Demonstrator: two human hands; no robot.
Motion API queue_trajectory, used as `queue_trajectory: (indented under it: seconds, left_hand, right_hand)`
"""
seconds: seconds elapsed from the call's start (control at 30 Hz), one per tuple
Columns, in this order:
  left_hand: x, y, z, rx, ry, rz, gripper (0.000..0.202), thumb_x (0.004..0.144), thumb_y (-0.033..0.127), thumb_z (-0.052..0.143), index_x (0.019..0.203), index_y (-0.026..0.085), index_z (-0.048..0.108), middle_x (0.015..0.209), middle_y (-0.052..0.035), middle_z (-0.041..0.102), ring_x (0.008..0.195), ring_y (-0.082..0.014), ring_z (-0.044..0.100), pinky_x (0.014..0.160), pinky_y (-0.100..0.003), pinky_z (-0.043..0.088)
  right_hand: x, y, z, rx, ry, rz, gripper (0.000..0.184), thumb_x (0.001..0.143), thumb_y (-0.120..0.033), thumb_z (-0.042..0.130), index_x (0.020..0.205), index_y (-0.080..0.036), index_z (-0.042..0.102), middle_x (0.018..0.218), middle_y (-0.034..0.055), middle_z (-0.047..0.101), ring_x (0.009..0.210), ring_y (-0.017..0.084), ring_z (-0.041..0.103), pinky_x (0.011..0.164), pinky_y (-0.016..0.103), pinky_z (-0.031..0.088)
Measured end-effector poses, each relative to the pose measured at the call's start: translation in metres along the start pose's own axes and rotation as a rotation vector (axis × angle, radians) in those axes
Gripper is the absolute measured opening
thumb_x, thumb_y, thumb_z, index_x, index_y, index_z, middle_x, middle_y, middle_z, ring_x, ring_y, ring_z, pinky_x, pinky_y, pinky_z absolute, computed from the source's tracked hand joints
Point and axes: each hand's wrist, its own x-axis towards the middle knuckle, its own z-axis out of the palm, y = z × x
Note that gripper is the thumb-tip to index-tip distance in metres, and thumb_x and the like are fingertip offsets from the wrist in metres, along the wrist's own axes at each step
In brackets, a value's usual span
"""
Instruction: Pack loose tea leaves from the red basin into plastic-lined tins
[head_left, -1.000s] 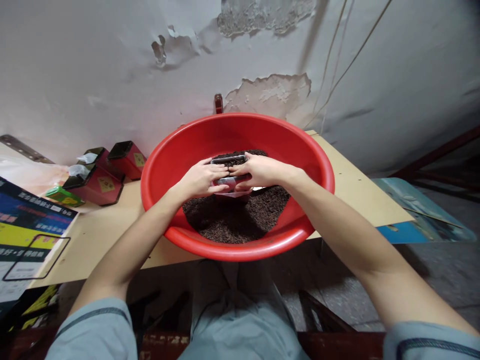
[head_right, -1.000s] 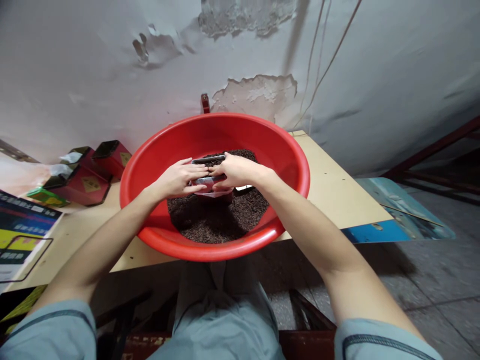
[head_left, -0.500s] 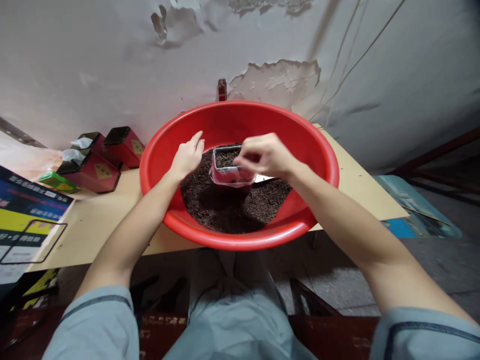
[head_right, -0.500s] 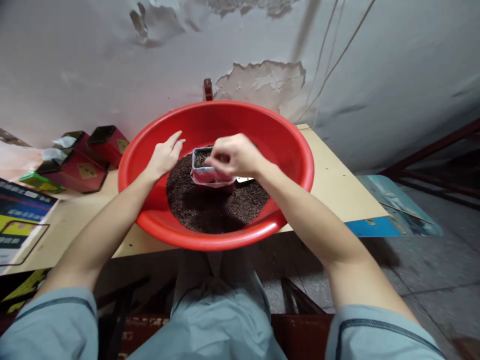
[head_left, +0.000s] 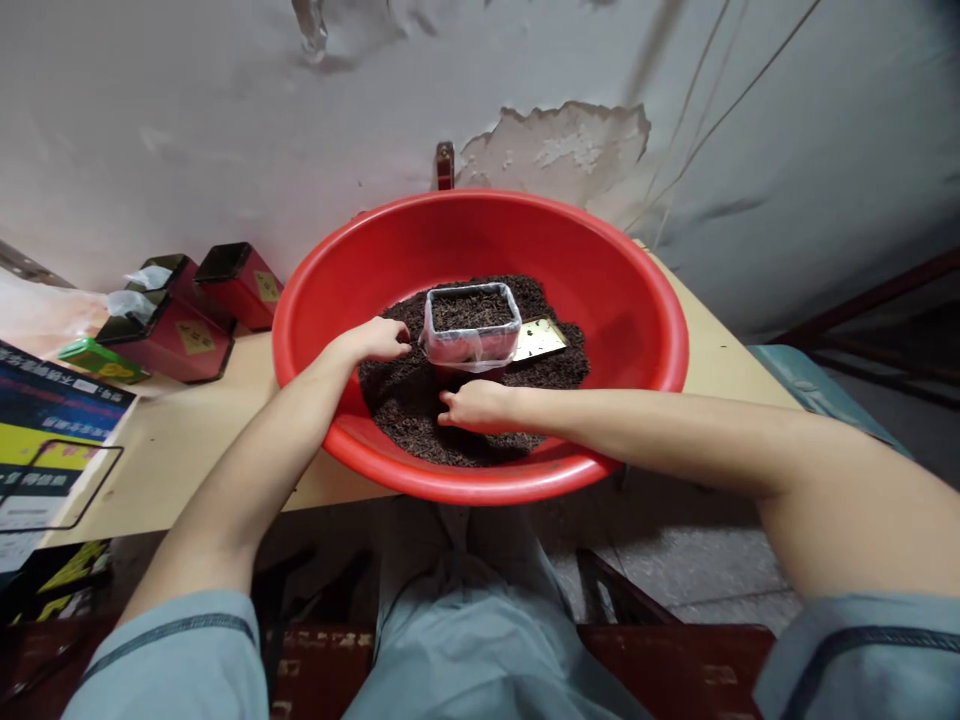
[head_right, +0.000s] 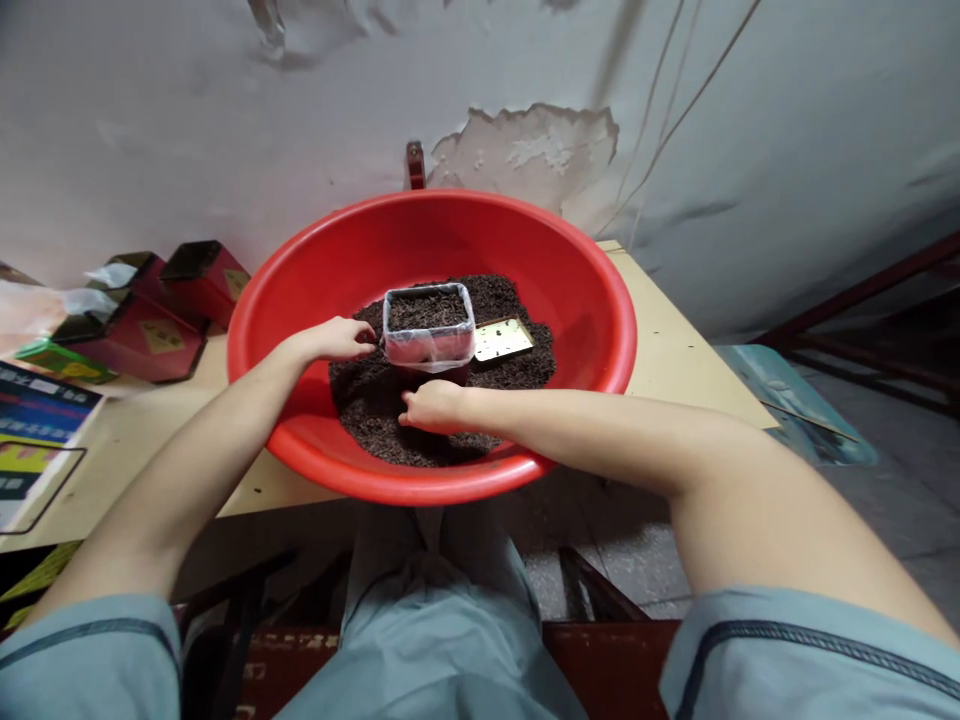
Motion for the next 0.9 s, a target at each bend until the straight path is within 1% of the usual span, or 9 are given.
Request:
queue_trajectory:
  seconds: [0.07, 0.17, 0.3, 0.4, 0.47, 0.6, 0.67, 0.77, 0.9]
  left_hand:
    - [0.0, 0.0, -0.001, -0.016, -0.015, 0.008, 0.045, 0.098, 0.034, 0.056, 0.138, 0.02, 0.07, 0.102, -0.0066, 0.084, 0.098, -0.0219, 0.079, 0.094, -0.026, 0.058]
    - [0.001, -0.002, -0.001, -0.046, -0.004, 0.019, 0.043, 0.098, 0.034, 0.056, 0.136, 0.019, 0.071, 0.101, -0.0067, 0.084, 0.097, -0.022, 0.079, 0.092, -0.026, 0.057]
    - [0.002, -0.004, -0.003, -0.065, -0.001, 0.03, 0.042, 0.098, 0.034, 0.055, 0.133, 0.018, 0.071, 0.098, -0.0056, 0.084, 0.094, -0.0207, 0.079, 0.09, -0.025, 0.057]
    - [0.002, -0.002, -0.005, -0.087, -0.01, 0.042, 0.04, 0.098, 0.03, 0.052, 0.131, 0.018, 0.072, 0.096, -0.0049, 0.083, 0.093, -0.0191, 0.079, 0.087, -0.024, 0.057]
    - [0.003, -0.001, -0.006, -0.092, -0.013, 0.05, 0.038, 0.097, 0.027, 0.051, 0.126, 0.019, 0.073, 0.095, -0.0042, 0.083, 0.093, -0.0189, 0.079, 0.086, -0.024, 0.057]
    - [0.005, -0.001, -0.006, -0.108, 0.0, 0.07, 0.037, 0.094, 0.024, 0.052, 0.122, 0.02, 0.075, 0.094, -0.0034, 0.083, 0.093, -0.0194, 0.079, 0.086, -0.024, 0.057]
    - [0.006, -0.003, -0.005, -0.109, 0.008, 0.085, 0.037, 0.093, 0.025, 0.052, 0.12, 0.021, 0.076, 0.093, -0.0027, 0.083, 0.093, -0.0189, 0.079, 0.085, -0.023, 0.057]
    - [0.007, -0.004, -0.004, -0.102, 0.022, 0.106, 0.039, 0.093, 0.024, 0.051, 0.122, 0.022, 0.075, 0.089, -0.0015, 0.083, 0.088, -0.0179, 0.078, 0.084, -0.023, 0.057]
    - [0.008, -0.005, -0.003, -0.097, 0.061, 0.15, 0.041, 0.092, 0.022, 0.051, 0.125, 0.021, 0.075, 0.087, -0.0012, 0.083, 0.084, -0.0172, 0.077, 0.086, -0.023, 0.058]
  right_hand:
    - [0.001, 0.0, -0.007, 0.057, -0.001, 0.011, 0.045, 0.101, -0.008, 0.044, 0.129, -0.02, 0.077, 0.128, 0.016, 0.076, 0.086, 0.023, 0.076, 0.069, 0.034, 0.056]
    - [-0.001, 0.0, -0.017, 0.157, 0.009, 0.013, 0.038, 0.099, -0.007, 0.048, 0.116, -0.019, 0.081, 0.119, 0.0114, 0.079, 0.09, 0.023, 0.074, 0.076, 0.034, 0.056]
    - [-0.014, 0.009, -0.032, 0.234, 0.099, -0.042, 0.034, 0.099, -0.009, 0.055, 0.119, -0.018, 0.08, 0.117, 0.0109, 0.079, 0.093, 0.022, 0.07, 0.083, 0.034, 0.054]
    - [-0.032, 0.028, -0.051, 0.34, 0.247, -0.061, 0.025, 0.098, -0.014, 0.064, 0.117, -0.016, 0.08, 0.115, 0.0115, 0.079, 0.099, 0.022, 0.07, 0.092, 0.032, 0.053]
    - [-0.045, 0.045, -0.067, 0.403, 0.354, -0.036, 0.023, 0.095, -0.015, 0.067, 0.114, -0.017, 0.081, 0.115, 0.0105, 0.079, 0.101, 0.021, 0.071, 0.095, 0.031, 0.053]
    - [-0.058, 0.082, -0.09, 0.387, 0.483, 0.144, 0.028, 0.093, -0.017, 0.066, 0.115, -0.023, 0.083, 0.112, 0.0054, 0.081, 0.099, 0.021, 0.073, 0.095, 0.035, 0.054]
    - [-0.057, 0.095, -0.09, 0.356, 0.499, 0.231, 0.029, 0.091, -0.017, 0.068, 0.115, -0.023, 0.084, 0.114, 0.006, 0.081, 0.103, 0.023, 0.074, 0.098, 0.039, 0.055]
    - [-0.052, 0.106, -0.084, 0.332, 0.522, 0.278, 0.031, 0.088, -0.016, 0.071, 0.115, -0.021, 0.084, 0.118, 0.0082, 0.08, 0.108, 0.025, 0.074, 0.102, 0.042, 0.055]
    - [-0.058, 0.104, -0.084, 0.343, 0.611, 0.31, 0.031, 0.089, -0.015, 0.068, 0.114, -0.021, 0.085, 0.11, 0.007, 0.082, 0.1, 0.023, 0.075, 0.098, 0.04, 0.056]
